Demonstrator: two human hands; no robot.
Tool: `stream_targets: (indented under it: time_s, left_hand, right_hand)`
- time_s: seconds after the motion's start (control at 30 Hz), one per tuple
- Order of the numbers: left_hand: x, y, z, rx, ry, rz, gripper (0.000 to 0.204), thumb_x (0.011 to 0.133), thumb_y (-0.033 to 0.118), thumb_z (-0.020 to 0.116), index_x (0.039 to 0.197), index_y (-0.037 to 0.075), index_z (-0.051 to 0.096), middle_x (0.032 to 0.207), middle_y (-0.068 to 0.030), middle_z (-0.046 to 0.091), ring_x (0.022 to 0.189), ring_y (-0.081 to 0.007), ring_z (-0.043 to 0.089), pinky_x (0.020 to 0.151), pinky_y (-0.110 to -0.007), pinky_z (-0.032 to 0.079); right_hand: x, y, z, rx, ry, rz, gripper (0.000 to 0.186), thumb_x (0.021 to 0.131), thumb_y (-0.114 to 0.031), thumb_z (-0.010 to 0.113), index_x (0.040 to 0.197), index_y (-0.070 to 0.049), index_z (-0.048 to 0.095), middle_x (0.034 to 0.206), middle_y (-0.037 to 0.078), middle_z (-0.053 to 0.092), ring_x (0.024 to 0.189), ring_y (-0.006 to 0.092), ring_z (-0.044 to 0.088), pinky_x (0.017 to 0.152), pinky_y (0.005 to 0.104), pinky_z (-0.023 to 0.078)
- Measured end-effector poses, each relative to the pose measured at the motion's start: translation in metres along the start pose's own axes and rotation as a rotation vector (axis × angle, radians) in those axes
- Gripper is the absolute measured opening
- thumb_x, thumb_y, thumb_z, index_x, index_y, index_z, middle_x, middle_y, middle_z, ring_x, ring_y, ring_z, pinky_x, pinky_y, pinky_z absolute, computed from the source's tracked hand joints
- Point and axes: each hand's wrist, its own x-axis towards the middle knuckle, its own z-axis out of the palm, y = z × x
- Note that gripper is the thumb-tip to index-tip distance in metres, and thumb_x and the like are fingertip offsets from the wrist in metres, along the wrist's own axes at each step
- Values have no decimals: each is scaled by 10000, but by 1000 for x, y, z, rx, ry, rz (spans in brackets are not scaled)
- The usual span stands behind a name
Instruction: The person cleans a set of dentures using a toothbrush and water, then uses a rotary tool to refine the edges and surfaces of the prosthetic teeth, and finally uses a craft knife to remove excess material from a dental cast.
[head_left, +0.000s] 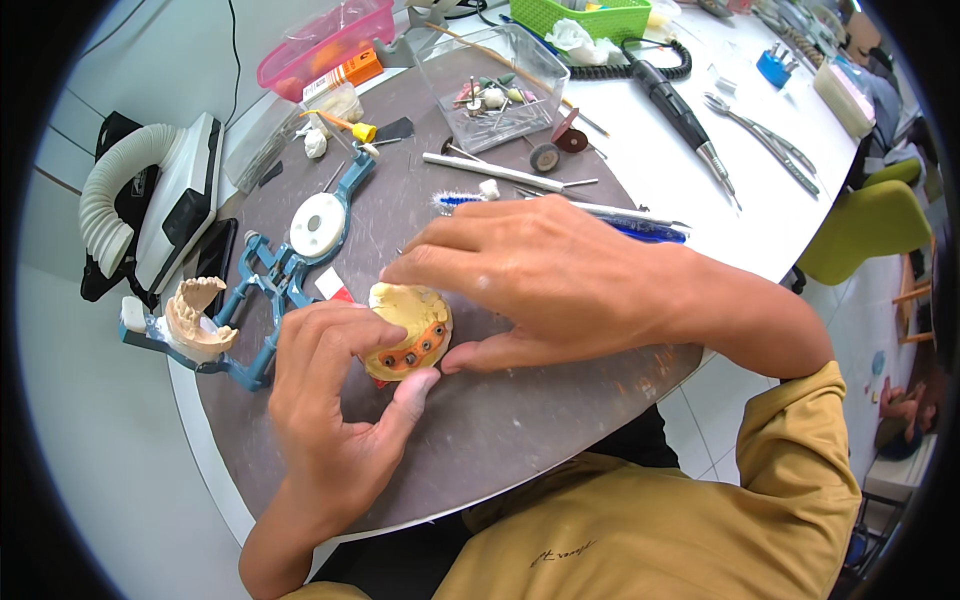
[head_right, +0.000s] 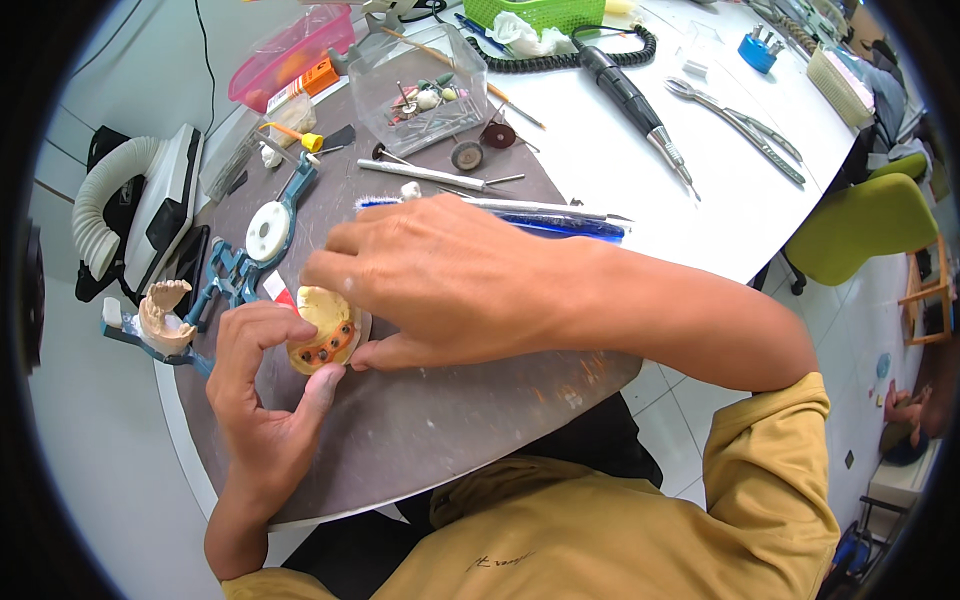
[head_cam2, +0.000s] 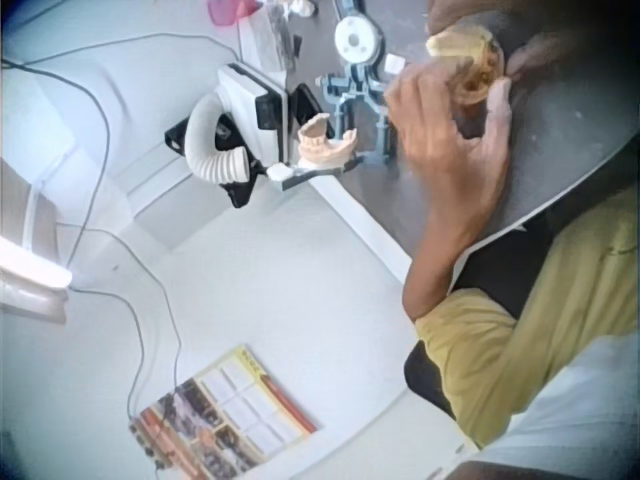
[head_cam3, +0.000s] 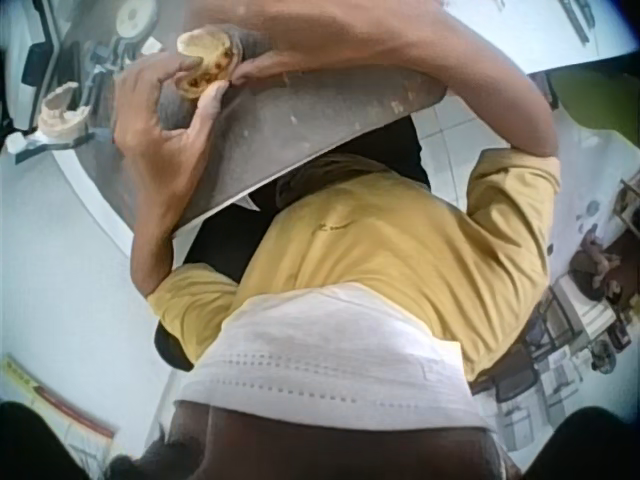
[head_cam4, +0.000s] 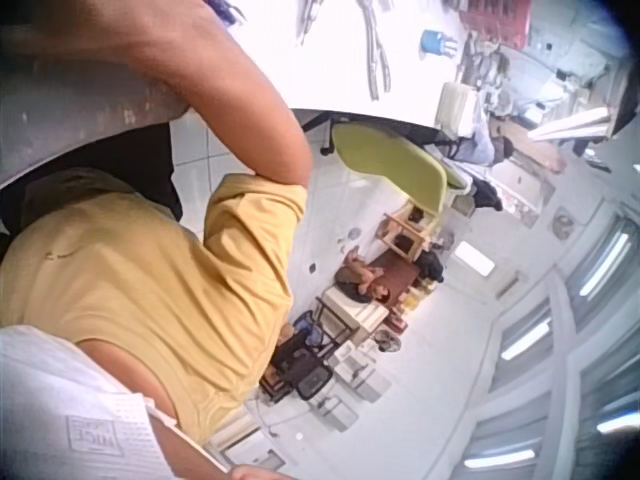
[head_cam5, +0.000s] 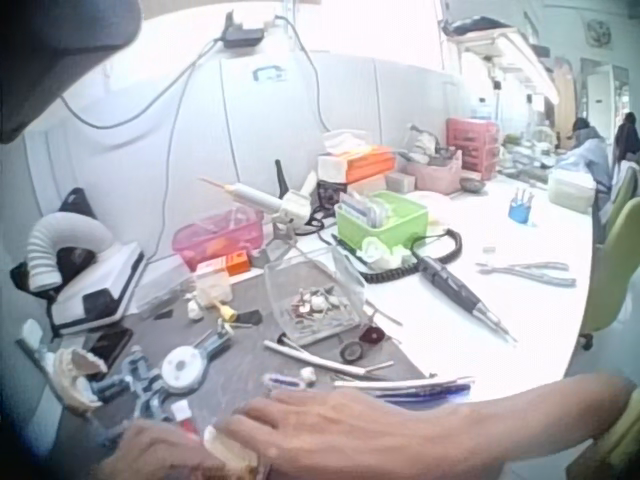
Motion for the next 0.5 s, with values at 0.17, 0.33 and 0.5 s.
stream_targets:
  time_s: [0.17,0.33,0.5]
  left_hand:
    - [0,2,10,-60,35,-40,317,676,-37,786,951,47,654,963,-105,642,926,-300,608,817,-391,485]
    - [-3,6,10,-42,21,-11,304,670,-92,736,930,46,659,965,-95,647,942,-292,620,819,-383,481]
    - [-8,1,9,-33,17,23,288,668,-82,742,911,57,676,951,-74,664,990,-295,629,862,-389,480]
  right_hand:
    - [-2,-3,12,26,-22,40,418,796,-270,796,1116,-73,614,1031,92,643,922,287,657,755,404,544]
    - [-4,-8,15,-59,26,25,355,786,-256,805,1043,-99,616,1016,62,628,863,229,675,629,357,547]
    - [-4,-6,20,-24,104,-19,332,788,-244,802,1011,-102,600,1061,64,595,817,205,682,571,340,559]
